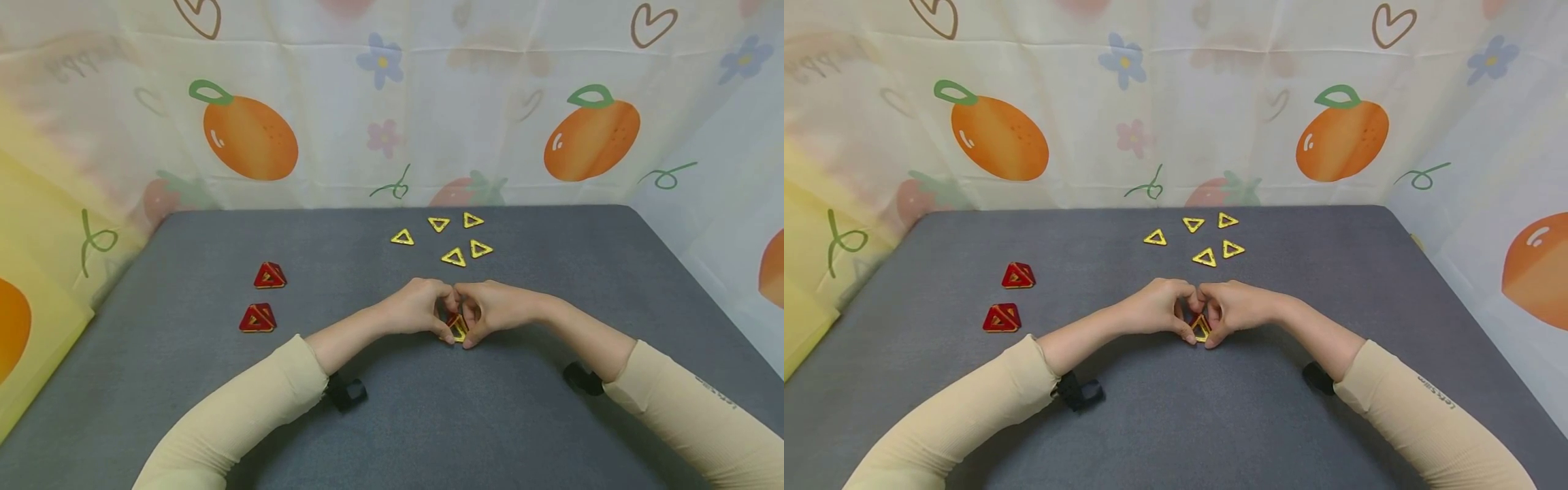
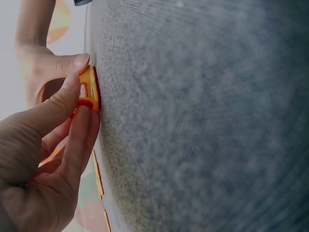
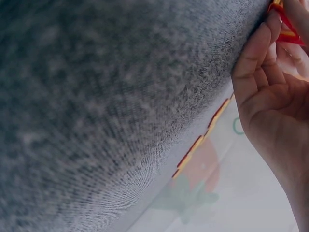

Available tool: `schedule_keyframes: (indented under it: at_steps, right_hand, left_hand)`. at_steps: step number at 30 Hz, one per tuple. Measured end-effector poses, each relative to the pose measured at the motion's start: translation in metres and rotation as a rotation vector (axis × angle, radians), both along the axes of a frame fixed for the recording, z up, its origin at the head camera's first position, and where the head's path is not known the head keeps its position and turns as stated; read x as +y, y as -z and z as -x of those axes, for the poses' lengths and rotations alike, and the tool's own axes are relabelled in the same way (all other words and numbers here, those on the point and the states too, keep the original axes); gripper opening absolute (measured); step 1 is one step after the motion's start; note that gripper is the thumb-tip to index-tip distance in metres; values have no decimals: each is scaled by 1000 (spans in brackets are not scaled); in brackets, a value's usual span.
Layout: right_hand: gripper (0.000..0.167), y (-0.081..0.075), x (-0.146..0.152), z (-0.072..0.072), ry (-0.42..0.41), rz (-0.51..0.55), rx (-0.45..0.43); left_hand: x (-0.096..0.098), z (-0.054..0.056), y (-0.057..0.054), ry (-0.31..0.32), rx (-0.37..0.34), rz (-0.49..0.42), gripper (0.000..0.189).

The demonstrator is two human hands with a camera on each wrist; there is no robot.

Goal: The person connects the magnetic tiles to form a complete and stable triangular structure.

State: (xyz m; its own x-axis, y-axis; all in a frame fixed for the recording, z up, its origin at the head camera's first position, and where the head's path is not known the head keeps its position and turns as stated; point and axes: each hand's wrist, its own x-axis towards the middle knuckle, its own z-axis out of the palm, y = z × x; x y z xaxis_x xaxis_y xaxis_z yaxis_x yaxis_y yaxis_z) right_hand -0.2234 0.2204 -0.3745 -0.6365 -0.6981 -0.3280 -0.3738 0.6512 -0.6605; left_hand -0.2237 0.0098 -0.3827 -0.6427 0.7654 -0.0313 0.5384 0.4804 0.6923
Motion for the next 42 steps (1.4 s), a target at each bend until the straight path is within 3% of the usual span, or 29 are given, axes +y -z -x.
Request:
schedule_keyframes:
  at_steps: [6, 16, 22, 29, 42]
  right_hand:
    - [47, -1, 1, 0, -11, 7, -14]
    - [45, -1, 2, 1, -13, 0, -13]
    - [48, -1, 1, 1, -10, -6, -25]
    - [52, -1, 1, 2, -10, -1, -28]
    - [49, -1, 0, 2, -7, -6, -12]
  left_hand:
    - [-1, 1, 1, 20, -11, 5, 38]
    - [-6, 5, -2, 41, -117, 37, 45]
    - [-13, 12, -6, 2, -131, 6, 42]
    - [-22, 26, -9, -114, -57, -38, 38]
    - [-38, 56, -8, -498, 5, -179, 32]
